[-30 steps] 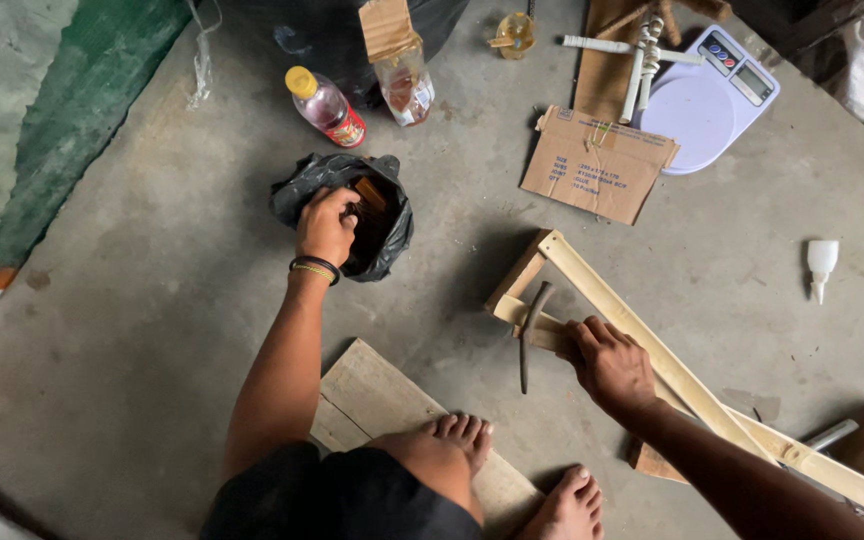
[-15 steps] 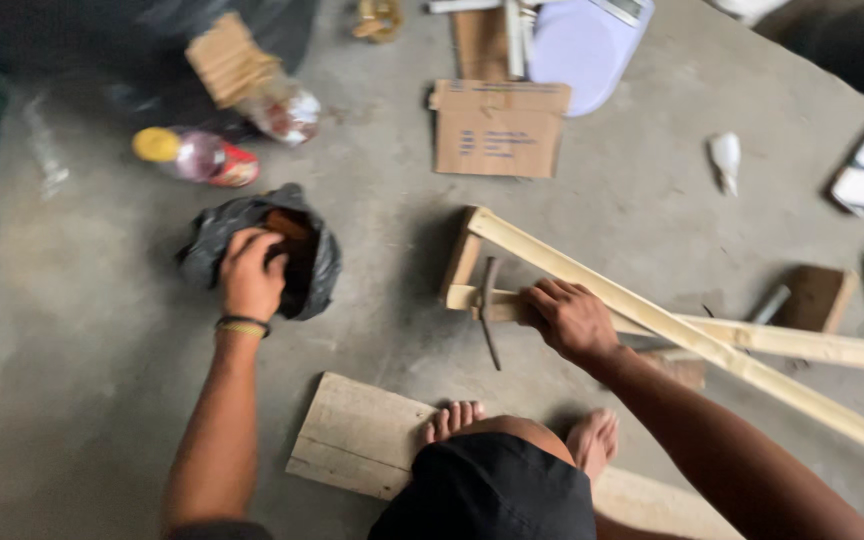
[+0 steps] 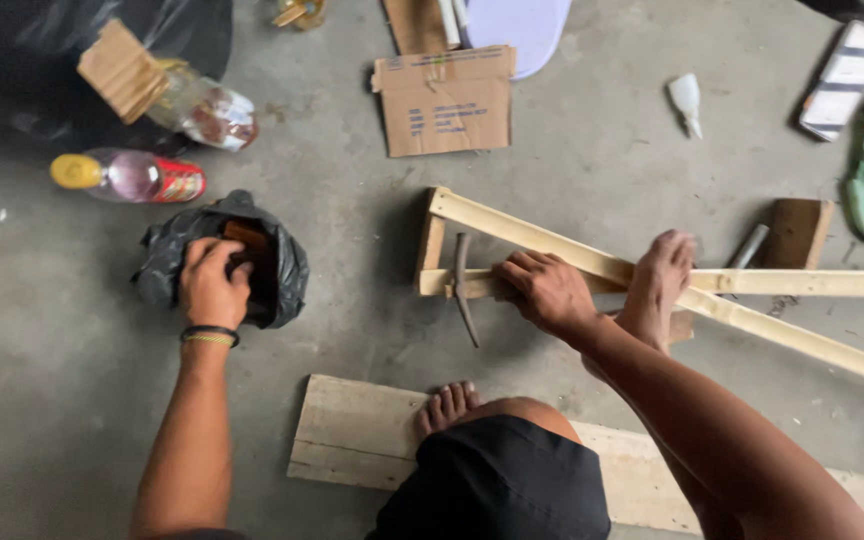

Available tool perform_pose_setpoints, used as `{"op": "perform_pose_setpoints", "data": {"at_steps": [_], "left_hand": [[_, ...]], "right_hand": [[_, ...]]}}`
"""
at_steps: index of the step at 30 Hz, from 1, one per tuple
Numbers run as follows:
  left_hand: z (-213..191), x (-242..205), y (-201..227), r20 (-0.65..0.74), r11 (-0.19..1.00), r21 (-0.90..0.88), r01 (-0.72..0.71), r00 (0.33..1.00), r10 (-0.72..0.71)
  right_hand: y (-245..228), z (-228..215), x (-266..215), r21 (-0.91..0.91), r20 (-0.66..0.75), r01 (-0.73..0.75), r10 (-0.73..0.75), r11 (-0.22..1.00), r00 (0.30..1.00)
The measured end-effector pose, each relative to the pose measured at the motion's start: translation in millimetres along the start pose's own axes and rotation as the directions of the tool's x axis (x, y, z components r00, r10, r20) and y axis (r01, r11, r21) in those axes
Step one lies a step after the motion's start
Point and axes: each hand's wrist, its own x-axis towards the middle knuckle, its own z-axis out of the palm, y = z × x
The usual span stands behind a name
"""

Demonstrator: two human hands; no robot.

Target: The person assembles a wooden frame by positioning thin wood strips together and securing them by hammering nails through the joints.

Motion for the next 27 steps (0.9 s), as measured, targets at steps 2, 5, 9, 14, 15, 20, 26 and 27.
{"op": "perform_pose_setpoints", "data": {"at_steps": [2, 5, 9, 14, 15, 20, 26, 27], "left_hand": [[2.9, -0.8, 0.7, -0.033, 1.0, -0.01, 0.017, 0.999, -0.017], [3.8, -5.3, 3.1, -0.048, 0.998, -0.055, 0.026, 0.998, -0.028], [-9.8, -7.1, 13.3, -0.028, 0.999, -0.039, 0.027, 0.999, -0.028], [-30.2, 4.4, 18.1, 0.028, 0.999, -0.03, 0.045, 0.999, -0.044], [-29.7, 7.1, 18.2, 0.055, 0.999, -0.04, 0.028, 0.998, -0.026], [-22.3, 12.8, 12.1, 0.131, 0.999, -0.009, 0.036, 0.991, -0.035], [-19.3, 3.7, -2.7, 0.117, 0.997, -0.076, 0.017, 0.993, -0.008], [-18.9, 3.3, -3.6, 0.104, 0.994, -0.109, -0.02, 0.994, 0.031]], "right_hand": [[-3.2, 3.4, 0.3, -0.01, -0.013, -0.004, 0.004, 1.0, 1.0], [-2.2, 2.6, 1.1, -0.011, 0.001, 0.006, -0.006, 1.0, 1.0], [-1.2, 4.5, 3.5, 0.029, -0.028, -0.007, 0.008, 1.0, 1.0], [-2.0, 4.4, 2.7, 0.057, -0.066, 0.025, -0.021, 0.998, 0.998], [-2.3, 3.9, 2.3, 0.066, -0.099, 0.039, -0.032, 0.997, 0.995], [-6.9, -1.8, -6.8, 0.218, -0.081, -0.062, 0.081, 0.974, 0.993], [-46.1, -4.6, 10.6, 0.5, -0.3, -0.047, 0.224, 0.865, 0.927], [-55.2, -1.9, 15.0, 0.556, -0.369, -0.029, 0.278, 0.831, 0.887]]}}
